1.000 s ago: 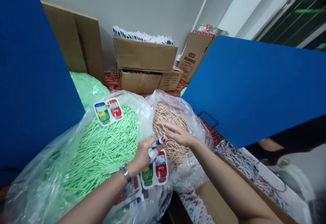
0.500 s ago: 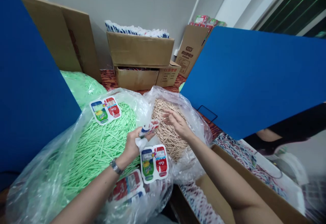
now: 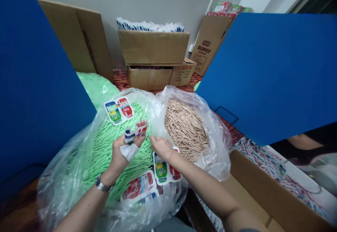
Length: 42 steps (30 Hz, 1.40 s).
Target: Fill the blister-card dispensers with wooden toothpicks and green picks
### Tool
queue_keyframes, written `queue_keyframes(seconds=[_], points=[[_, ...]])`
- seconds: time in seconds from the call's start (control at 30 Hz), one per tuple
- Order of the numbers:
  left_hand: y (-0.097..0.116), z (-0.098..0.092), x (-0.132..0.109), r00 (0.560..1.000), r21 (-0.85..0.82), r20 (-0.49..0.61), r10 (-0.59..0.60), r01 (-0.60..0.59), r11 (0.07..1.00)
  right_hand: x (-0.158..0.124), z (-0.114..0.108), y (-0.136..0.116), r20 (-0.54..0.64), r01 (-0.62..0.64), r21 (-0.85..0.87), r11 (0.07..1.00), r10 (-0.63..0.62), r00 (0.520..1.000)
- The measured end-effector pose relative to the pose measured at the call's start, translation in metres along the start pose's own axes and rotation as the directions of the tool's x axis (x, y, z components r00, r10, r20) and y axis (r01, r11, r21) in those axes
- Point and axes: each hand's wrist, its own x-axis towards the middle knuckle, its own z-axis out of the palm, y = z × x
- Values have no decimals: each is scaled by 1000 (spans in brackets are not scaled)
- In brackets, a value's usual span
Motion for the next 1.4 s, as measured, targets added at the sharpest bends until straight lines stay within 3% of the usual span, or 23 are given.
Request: queue_keyframes(seconds=[0.1,0.17,0.23,0.33,0.37,0.43,0.53,0.6,0.67,0.83,0.9,1.0,1.13,1.27,1.4], points=[[-6,-11,-12,996,85,85,15,-22,996,4,5,3,-24,15,42,999,-15,1000],[-9,-16,-18,994,122,113,12,-25,992,4,-6,4,-76,49,107,993,-41,996],[-13,-20,-23,989,152,146,-4,-18,988,5,-28,0,-218,79,261,962,-21,976],[-20,-21,-29,988,227,156,-23,-13,974,7,-68,-21,-475,148,587,796,190,859],[-21,-21,-30,987,248,159,-17,-23,968,7,-80,-29,-518,189,653,733,251,818],[-22,-22,-32,985,270,170,2,-49,962,6,-97,-46,-552,259,691,675,262,791],[-17,-22,-34,983,265,184,18,-67,962,4,-105,-60,-524,322,597,735,54,850],[-11,-23,-34,982,238,186,23,-68,969,3,-103,-62,-441,381,485,787,-156,884],[-6,-24,-35,982,204,187,20,-58,977,3,-99,-60,-364,412,443,796,-260,894],[-6,-28,-33,987,155,130,-97,76,985,6,-81,-51,-187,291,626,724,-222,957],[-8,-34,-31,986,81,90,-141,134,988,6,-75,-50,-228,247,621,744,-131,965],[-8,-47,-27,987,39,7,-159,158,987,5,-72,-49,-312,207,511,834,-44,949],[0,-59,-23,993,180,-83,-87,101,978,12,-81,-51,-281,310,367,877,-213,936],[7,-58,-24,998,279,39,48,-56,958,30,-86,-62,-312,473,141,870,-414,855],[13,-58,-23,980,395,140,141,-186,900,43,-77,-76,-283,500,-60,864,-495,821]])
